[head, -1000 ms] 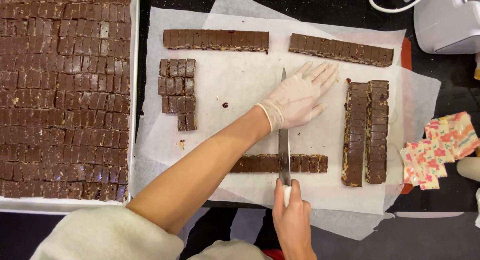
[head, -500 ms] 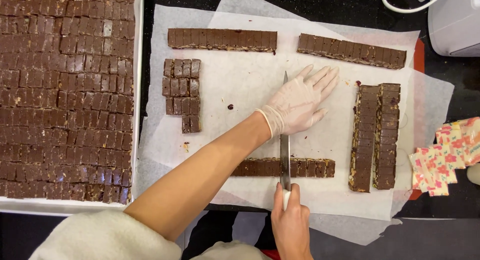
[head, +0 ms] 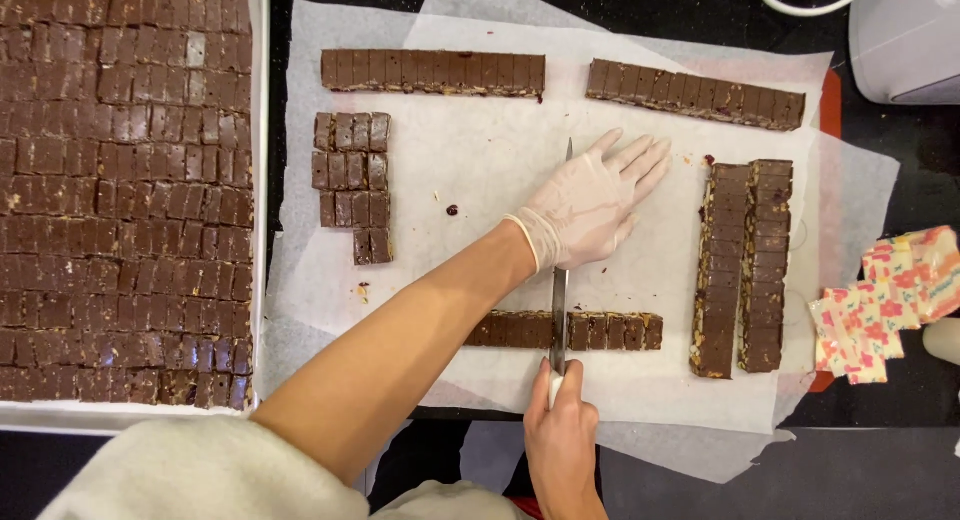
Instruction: Cutting long chocolate-covered pastry bars into smaller rectangular pieces and arranging them on a tray.
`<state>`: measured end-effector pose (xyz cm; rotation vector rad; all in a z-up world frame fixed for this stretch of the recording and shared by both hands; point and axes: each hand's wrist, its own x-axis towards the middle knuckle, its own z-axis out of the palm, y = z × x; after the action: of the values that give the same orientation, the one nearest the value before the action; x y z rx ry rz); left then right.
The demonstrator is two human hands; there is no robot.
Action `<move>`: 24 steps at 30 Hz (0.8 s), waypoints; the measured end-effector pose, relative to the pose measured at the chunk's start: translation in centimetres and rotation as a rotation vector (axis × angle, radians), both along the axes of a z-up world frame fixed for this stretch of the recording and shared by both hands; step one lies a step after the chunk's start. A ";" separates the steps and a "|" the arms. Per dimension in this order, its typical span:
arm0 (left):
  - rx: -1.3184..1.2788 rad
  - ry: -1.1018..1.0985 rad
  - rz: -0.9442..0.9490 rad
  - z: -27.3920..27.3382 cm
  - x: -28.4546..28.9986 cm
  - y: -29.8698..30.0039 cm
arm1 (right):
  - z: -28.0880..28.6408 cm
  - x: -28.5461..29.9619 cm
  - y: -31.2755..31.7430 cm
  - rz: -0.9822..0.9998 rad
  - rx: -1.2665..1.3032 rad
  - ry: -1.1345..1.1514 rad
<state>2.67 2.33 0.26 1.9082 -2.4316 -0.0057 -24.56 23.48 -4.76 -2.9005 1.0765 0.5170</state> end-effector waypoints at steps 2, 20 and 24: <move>-0.028 -0.001 -0.001 -0.8 0.3 -0.5 | 1.5 2.1 -1.0 -0.016 -0.006 -0.001; -0.096 0.029 0.009 3.0 1.5 -0.3 | 12.6 6.6 -3.4 -0.994 0.716 -0.340; -0.066 0.048 0.022 1.4 1.9 0.2 | 11.7 6.6 -2.9 -0.910 0.689 -0.407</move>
<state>4.59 2.55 1.63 1.8851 -2.3494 0.0281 -17.99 20.58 6.96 -1.6014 1.5506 0.1709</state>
